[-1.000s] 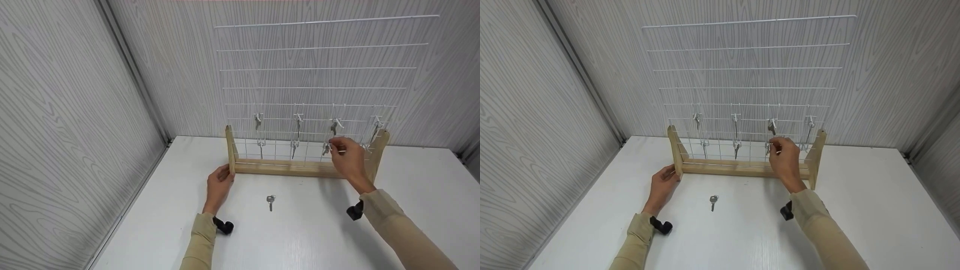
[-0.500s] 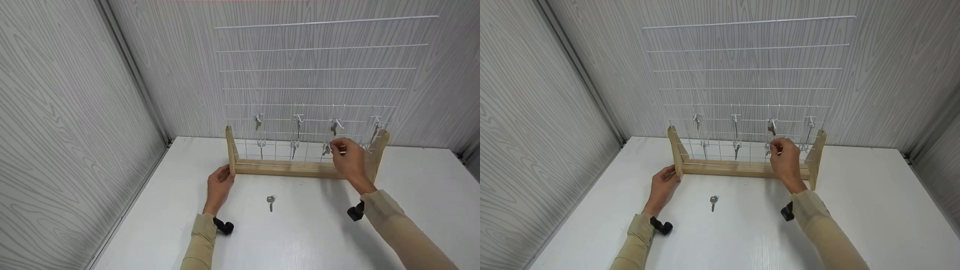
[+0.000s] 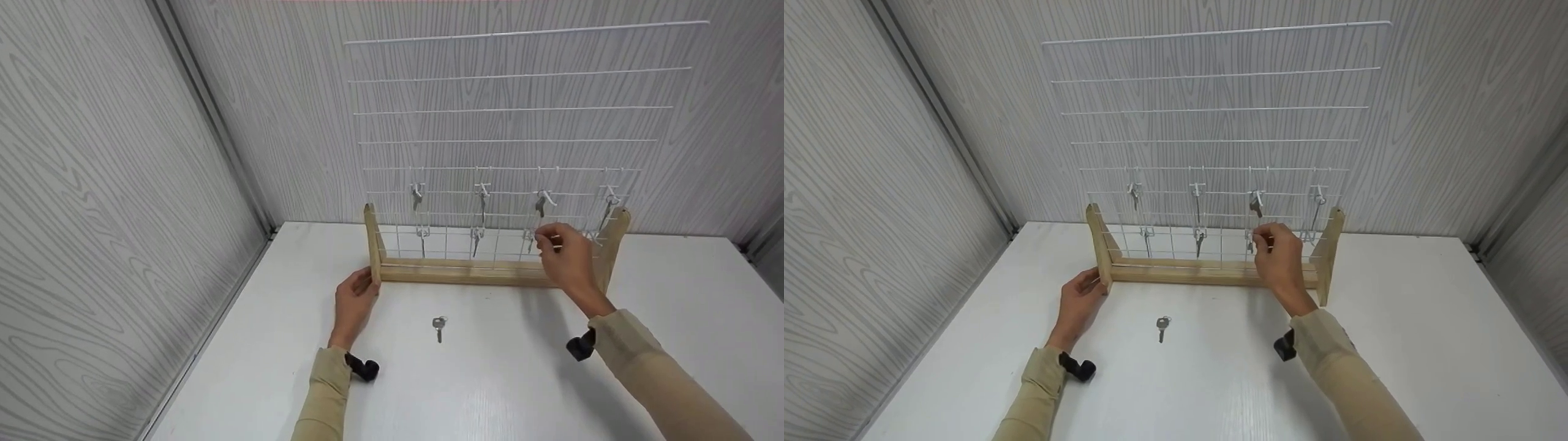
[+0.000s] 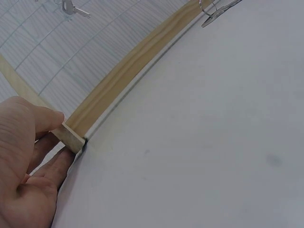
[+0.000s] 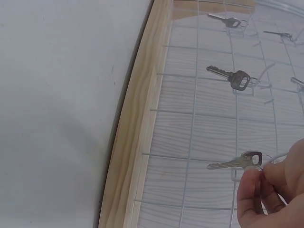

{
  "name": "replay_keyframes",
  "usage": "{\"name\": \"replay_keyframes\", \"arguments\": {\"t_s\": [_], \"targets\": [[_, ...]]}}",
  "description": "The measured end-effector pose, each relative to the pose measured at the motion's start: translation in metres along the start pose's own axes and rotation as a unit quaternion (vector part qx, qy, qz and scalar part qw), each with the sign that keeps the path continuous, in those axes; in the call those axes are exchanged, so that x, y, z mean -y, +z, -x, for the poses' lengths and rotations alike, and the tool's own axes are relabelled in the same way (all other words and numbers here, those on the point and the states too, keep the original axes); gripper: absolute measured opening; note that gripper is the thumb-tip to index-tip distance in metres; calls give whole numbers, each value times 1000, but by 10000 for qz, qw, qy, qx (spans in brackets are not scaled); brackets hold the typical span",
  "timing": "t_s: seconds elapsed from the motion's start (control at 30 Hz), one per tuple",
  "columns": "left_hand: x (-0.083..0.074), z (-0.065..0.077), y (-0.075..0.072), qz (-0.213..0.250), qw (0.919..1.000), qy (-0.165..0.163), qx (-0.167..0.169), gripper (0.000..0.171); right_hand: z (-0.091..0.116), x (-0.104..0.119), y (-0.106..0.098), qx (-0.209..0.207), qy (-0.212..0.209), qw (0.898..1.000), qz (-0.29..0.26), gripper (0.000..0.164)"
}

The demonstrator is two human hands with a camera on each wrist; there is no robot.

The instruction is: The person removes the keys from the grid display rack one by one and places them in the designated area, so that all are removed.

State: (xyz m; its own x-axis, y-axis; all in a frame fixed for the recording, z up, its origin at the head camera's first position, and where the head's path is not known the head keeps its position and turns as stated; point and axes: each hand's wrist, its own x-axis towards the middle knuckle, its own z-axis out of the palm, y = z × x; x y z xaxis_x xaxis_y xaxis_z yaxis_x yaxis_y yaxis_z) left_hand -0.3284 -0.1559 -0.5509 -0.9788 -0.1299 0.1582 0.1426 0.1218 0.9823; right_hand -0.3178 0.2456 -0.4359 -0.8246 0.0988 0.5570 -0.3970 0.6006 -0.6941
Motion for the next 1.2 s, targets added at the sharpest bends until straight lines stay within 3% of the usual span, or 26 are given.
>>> {"name": "replay_keyframes", "arguments": {"t_s": [0.8, 1.2], "targets": [[2, -1, 0, 152, 9999, 78, 1, 39, 9, 13, -10, 211, 209, 9995, 141, 15], [1, -1, -1, 129, 9999, 23, -22, 38, 15, 18, -14, 193, -23, 9997, 143, 11]]}}
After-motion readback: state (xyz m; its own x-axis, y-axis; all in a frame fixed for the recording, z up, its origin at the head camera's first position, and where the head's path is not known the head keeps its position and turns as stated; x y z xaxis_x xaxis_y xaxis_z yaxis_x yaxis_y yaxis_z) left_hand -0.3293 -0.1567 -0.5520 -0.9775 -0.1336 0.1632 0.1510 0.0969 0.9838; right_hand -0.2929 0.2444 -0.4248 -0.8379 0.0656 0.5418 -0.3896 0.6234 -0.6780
